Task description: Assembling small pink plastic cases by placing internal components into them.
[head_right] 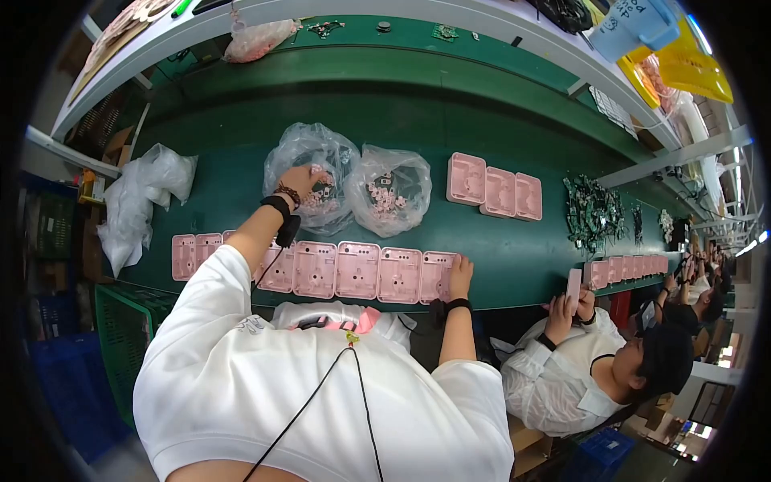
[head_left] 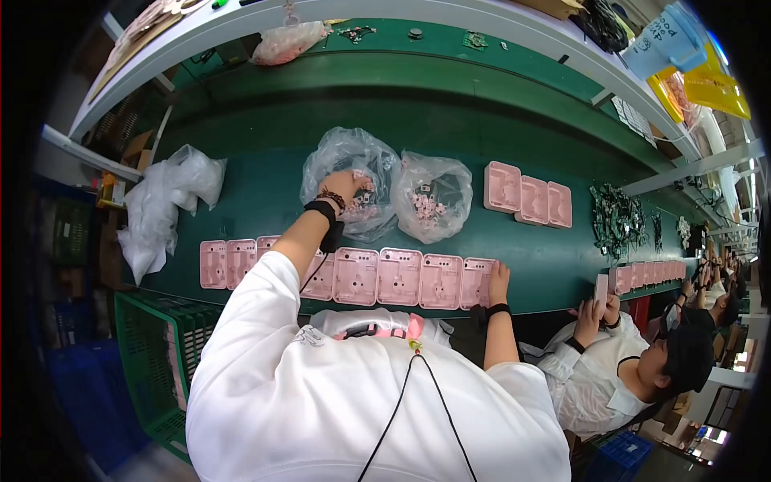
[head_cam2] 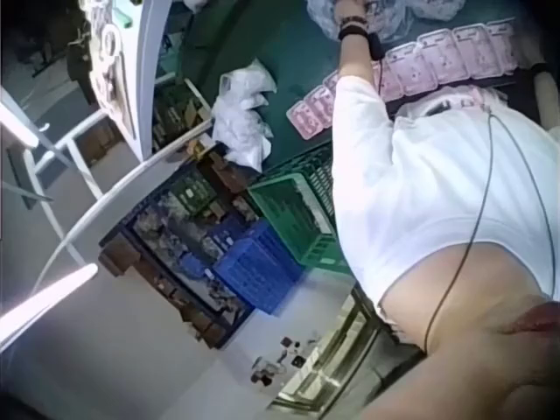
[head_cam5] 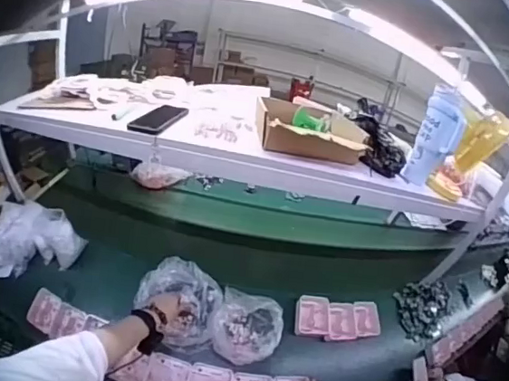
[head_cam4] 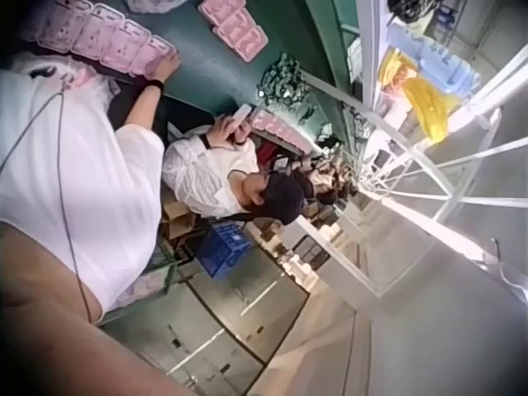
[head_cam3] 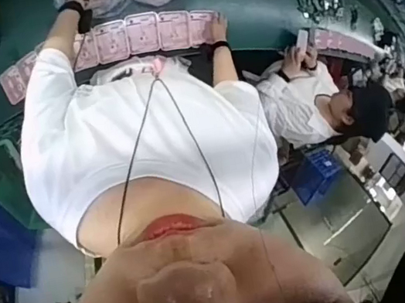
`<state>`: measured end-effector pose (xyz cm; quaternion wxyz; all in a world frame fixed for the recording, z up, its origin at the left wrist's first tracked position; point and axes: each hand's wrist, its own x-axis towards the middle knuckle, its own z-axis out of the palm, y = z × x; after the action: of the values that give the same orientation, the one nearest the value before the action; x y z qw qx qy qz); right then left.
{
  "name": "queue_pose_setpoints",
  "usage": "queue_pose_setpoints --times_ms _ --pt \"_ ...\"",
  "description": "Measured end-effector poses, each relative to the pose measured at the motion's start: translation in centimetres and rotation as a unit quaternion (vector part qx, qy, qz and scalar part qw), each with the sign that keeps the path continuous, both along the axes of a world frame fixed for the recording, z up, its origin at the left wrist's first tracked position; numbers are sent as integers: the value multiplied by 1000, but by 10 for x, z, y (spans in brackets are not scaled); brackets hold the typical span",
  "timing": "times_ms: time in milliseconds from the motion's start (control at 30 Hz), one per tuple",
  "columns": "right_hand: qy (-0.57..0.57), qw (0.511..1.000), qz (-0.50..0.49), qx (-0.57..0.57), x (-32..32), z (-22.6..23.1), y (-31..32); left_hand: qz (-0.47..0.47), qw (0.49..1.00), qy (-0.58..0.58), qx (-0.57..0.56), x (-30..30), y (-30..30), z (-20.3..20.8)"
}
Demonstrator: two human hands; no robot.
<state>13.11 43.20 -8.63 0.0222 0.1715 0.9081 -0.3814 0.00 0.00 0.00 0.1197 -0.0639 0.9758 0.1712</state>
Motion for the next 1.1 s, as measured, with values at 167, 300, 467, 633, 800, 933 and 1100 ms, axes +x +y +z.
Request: queue_pose_setpoints --times_ms 167,300,467,633,800,933,1100 --pt "23 1000 -2 -19 3 -1 0 35 999 -11 35 1 -3 -8" --pt "33 999 -4 -34 1 -6 2 112 991 0 78 -2 -1 -20" --pt "24 997 -8 -75 -3 -6 3 277 855 -8 439 2 -25 -54" --pt "43 998 -34 -15 -1 1 13 337 655 -65 673 9 -15 -27" --pt "223 975 1 23 -16 87 -41 315 533 -61 783 51 13 32" --pt "265 922 244 -144 0 196 -135 148 521 -90 836 106 71 110" --pt "276 888 302 -209 22 221 -179 162 484 -204 835 144 107 144"
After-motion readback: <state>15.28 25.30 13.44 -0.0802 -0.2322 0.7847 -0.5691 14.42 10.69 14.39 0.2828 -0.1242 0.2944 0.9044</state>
